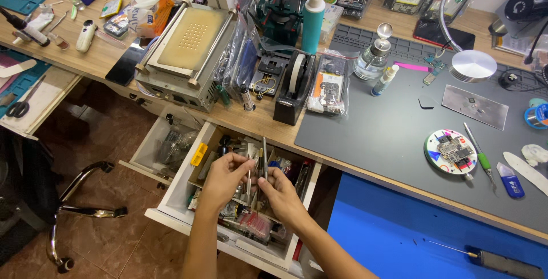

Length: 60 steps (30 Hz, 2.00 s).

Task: The person searches through a drawer for a small tool, retrieves it, and then uses a soldering iron and a heat gun to work on a circuit board at a repair bench.

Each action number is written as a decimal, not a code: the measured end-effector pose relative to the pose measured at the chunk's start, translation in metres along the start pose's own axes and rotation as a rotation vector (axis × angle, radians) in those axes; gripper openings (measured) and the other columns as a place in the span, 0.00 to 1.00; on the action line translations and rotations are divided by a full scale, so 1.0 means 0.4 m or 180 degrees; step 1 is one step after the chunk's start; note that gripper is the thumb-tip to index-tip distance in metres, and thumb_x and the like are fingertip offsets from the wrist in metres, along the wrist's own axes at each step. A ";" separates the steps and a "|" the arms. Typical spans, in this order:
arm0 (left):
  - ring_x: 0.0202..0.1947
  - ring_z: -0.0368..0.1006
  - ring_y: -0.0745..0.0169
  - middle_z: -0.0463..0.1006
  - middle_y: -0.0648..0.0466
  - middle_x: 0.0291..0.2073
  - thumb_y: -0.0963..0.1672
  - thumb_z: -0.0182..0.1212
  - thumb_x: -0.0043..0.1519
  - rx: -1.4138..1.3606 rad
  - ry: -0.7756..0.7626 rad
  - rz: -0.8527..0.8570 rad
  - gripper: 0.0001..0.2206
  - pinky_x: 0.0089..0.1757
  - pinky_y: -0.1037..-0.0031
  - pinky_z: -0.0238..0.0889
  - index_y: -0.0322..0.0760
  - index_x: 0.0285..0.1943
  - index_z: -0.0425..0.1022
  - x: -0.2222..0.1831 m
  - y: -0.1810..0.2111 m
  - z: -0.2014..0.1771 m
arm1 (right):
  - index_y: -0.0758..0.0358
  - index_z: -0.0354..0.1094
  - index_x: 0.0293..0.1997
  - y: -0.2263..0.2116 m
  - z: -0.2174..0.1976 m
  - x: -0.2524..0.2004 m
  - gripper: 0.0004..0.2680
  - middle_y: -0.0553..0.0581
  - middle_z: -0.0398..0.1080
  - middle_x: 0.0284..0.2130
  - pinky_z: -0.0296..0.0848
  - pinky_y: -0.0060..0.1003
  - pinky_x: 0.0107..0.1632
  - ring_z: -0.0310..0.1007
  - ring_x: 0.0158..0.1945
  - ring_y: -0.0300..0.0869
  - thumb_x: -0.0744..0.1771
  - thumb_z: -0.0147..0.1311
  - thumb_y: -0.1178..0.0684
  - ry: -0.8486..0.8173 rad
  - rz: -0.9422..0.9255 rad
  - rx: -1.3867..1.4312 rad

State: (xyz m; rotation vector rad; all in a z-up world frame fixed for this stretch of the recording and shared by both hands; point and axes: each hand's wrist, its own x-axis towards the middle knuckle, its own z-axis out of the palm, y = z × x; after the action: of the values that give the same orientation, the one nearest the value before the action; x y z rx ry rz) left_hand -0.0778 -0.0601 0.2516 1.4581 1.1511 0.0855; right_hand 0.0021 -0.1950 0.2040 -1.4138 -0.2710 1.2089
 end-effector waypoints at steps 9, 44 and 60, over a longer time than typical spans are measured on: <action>0.35 0.74 0.68 0.79 0.57 0.40 0.49 0.60 0.67 0.0244 0.1076 0.2188 0.11 0.37 0.77 0.71 0.40 0.45 0.81 0.031 -0.099 0.134 | 0.60 0.71 0.53 -0.020 -0.051 -0.007 0.08 0.52 0.77 0.36 0.72 0.32 0.52 0.75 0.43 0.36 0.71 0.51 0.51 0.0489 -0.0731 0.0199; 0.36 0.80 0.39 0.80 0.40 0.40 0.42 0.59 0.66 0.0909 -0.0663 0.3451 0.10 0.39 0.56 0.72 0.32 0.53 0.79 0.206 0.246 0.699 | 0.67 0.59 0.73 -0.200 -0.619 -0.008 0.22 0.65 0.77 0.51 0.79 0.43 0.52 0.79 0.51 0.47 0.69 0.55 0.51 0.2369 -0.0948 -0.1097; 0.39 0.78 0.45 0.73 0.53 0.33 0.47 0.64 0.61 0.1682 -0.0166 0.3340 0.13 0.45 0.59 0.71 0.44 0.54 0.78 0.318 0.221 0.821 | 0.60 0.66 0.66 -0.200 -0.725 0.004 0.15 0.60 0.73 0.50 0.74 0.44 0.56 0.78 0.53 0.52 0.71 0.48 0.51 0.2325 -0.1515 -0.2614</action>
State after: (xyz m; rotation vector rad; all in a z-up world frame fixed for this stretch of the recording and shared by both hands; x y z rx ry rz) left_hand 0.2478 -0.1918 0.1592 2.3963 0.2511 0.4892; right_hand 0.2633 -0.3443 0.2020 -2.2222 -0.5798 0.1085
